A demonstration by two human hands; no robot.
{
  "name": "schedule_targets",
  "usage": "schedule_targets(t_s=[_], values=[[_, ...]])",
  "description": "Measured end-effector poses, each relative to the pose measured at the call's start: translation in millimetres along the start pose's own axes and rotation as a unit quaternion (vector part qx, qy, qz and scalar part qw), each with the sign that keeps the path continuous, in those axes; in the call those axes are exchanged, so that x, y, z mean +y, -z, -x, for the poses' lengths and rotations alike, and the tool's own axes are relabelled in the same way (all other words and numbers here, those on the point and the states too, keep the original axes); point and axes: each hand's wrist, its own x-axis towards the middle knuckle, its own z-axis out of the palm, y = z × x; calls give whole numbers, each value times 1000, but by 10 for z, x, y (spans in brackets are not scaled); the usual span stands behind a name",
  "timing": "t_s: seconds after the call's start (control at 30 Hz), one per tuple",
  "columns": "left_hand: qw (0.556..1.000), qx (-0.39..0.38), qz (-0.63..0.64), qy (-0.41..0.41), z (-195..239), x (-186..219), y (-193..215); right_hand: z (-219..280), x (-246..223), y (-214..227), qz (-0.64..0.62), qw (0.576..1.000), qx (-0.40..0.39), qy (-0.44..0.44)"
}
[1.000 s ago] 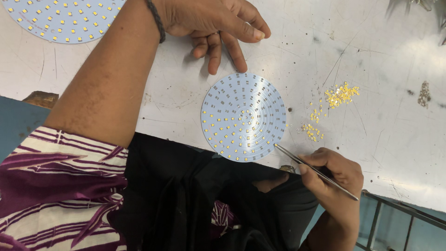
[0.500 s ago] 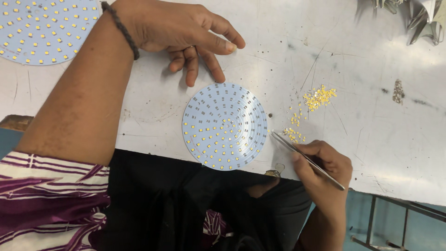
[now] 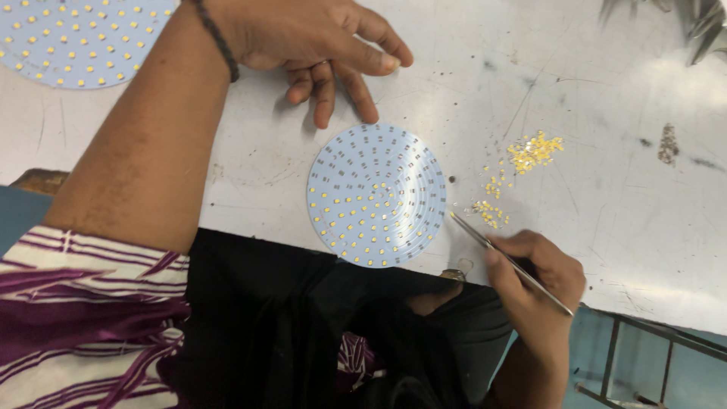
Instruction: The person uses tweezers to pick up small yellow LED chips from a pile on the table and places them into empty slots on a circular LED board. The person continues this process, filling the board with LEDs.
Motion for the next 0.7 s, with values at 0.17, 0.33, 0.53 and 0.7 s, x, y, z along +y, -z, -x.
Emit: schedule_targets(t_s=[0.17, 0.33, 0.53, 0.7], values=[[1000, 0, -2, -10, -3, -23, -4, 227, 3, -70, 2, 997, -16, 76], [999, 12, -17, -30, 33, -25, -14, 278, -15, -148, 43, 994, -10, 101], [999, 17, -13, -35, 45, -20, -23, 240, -63, -175, 36, 992, -19, 120], [999, 14, -11, -29, 44, -18, -17, 227, -94, -183, 33, 992, -24, 123]])
